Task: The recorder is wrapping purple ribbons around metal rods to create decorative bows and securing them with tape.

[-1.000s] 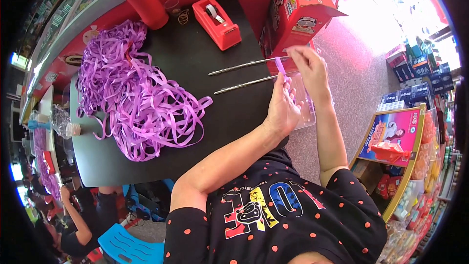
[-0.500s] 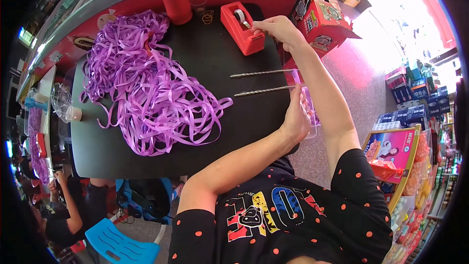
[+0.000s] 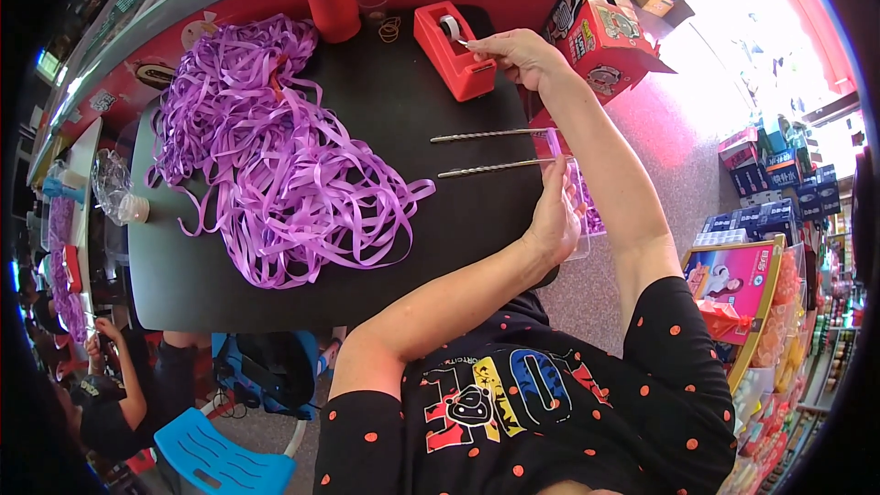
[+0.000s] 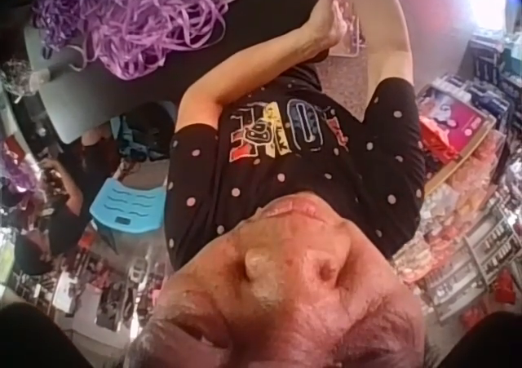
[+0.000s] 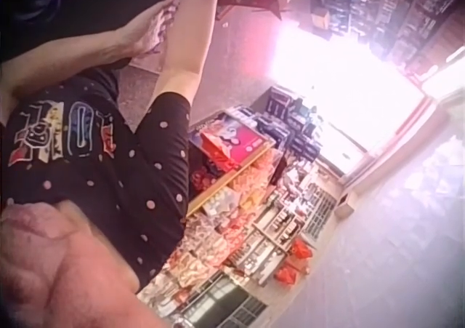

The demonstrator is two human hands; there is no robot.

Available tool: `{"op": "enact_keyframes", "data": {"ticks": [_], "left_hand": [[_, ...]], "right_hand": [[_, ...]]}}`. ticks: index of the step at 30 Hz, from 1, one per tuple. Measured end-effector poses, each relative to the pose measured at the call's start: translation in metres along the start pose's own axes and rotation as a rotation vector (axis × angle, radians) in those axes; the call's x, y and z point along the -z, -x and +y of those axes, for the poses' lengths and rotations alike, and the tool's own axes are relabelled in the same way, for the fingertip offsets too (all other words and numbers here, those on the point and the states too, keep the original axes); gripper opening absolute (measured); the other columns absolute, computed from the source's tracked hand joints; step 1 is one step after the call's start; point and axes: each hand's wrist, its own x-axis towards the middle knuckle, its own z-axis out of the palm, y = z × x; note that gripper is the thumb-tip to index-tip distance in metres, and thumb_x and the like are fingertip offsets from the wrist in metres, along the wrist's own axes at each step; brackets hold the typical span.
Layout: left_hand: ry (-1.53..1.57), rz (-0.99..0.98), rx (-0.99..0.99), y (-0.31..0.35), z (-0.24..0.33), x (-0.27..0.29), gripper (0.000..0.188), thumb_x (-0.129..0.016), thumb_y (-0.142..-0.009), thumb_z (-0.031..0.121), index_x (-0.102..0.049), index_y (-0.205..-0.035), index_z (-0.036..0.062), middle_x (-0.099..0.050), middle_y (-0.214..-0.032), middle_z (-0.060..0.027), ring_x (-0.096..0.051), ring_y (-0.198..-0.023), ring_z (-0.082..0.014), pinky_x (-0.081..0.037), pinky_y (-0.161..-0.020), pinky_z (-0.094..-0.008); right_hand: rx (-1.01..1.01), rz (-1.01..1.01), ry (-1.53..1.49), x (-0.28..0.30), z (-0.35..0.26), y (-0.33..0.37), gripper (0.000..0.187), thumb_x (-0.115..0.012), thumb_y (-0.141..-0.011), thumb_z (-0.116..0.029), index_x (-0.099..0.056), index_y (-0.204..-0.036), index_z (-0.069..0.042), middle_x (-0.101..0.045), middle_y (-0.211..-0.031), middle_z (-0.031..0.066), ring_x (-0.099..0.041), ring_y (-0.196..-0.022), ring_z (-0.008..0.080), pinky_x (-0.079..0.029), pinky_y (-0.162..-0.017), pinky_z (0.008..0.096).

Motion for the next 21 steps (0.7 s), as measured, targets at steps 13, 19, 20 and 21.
{"op": "enact_keyframes", "data": {"ticks": [13,19,20,21], "left_hand": [[0.089,0.107,-0.006,-0.004,-0.004,0.002,0.076,-0.054,-0.085,0.062,-0.023,-0.142,0.0208,-0.029,-0.144,-0.0038,-0.020,-0.137,-0.0199,-0.016,-0.108,-0.0403],[0.045,-0.074,-0.005,-0.005,-0.001,0.003,0.075,-0.044,-0.090,0.061,-0.025,-0.144,0.0140,-0.029,-0.147,-0.0039,-0.028,-0.135,-0.0210,-0.021,-0.110,-0.0423],[0.098,-0.088,0.001,-0.001,0.002,-0.001,0.066,-0.044,-0.091,0.058,-0.032,-0.140,0.0143,-0.037,-0.140,-0.0031,-0.034,-0.130,-0.0200,-0.027,-0.106,-0.0421],[0.150,-0.101,0.008,0.002,0.004,-0.004,0.059,-0.044,-0.093,0.055,-0.038,-0.135,0.0146,-0.044,-0.134,-0.0024,-0.041,-0.124,-0.0189,-0.033,-0.103,-0.0419]], "right_hand": [[0.139,-0.005,-0.024,0.007,0.007,0.046,0.021,-0.075,-0.079,-0.026,-0.068,-0.080,-0.006,-0.060,-0.072,-0.0042,-0.037,-0.056,0.0003,-0.024,-0.046,0.0176],[0.052,0.022,-0.109,0.007,0.033,0.043,0.020,-0.076,-0.078,-0.024,-0.068,-0.081,-0.006,-0.061,-0.072,-0.0020,-0.036,-0.051,-0.0005,-0.022,-0.043,0.0165],[0.065,0.042,-0.105,0.005,0.035,0.043,0.019,-0.075,-0.079,-0.024,-0.068,-0.081,-0.006,-0.061,-0.072,-0.0019,-0.037,-0.051,-0.0008,-0.022,-0.043,0.0164],[0.078,0.063,-0.101,0.004,0.037,0.043,0.018,-0.075,-0.079,-0.024,-0.069,-0.081,-0.007,-0.062,-0.072,-0.0018,-0.037,-0.052,-0.0011,-0.022,-0.043,0.0164]]}}
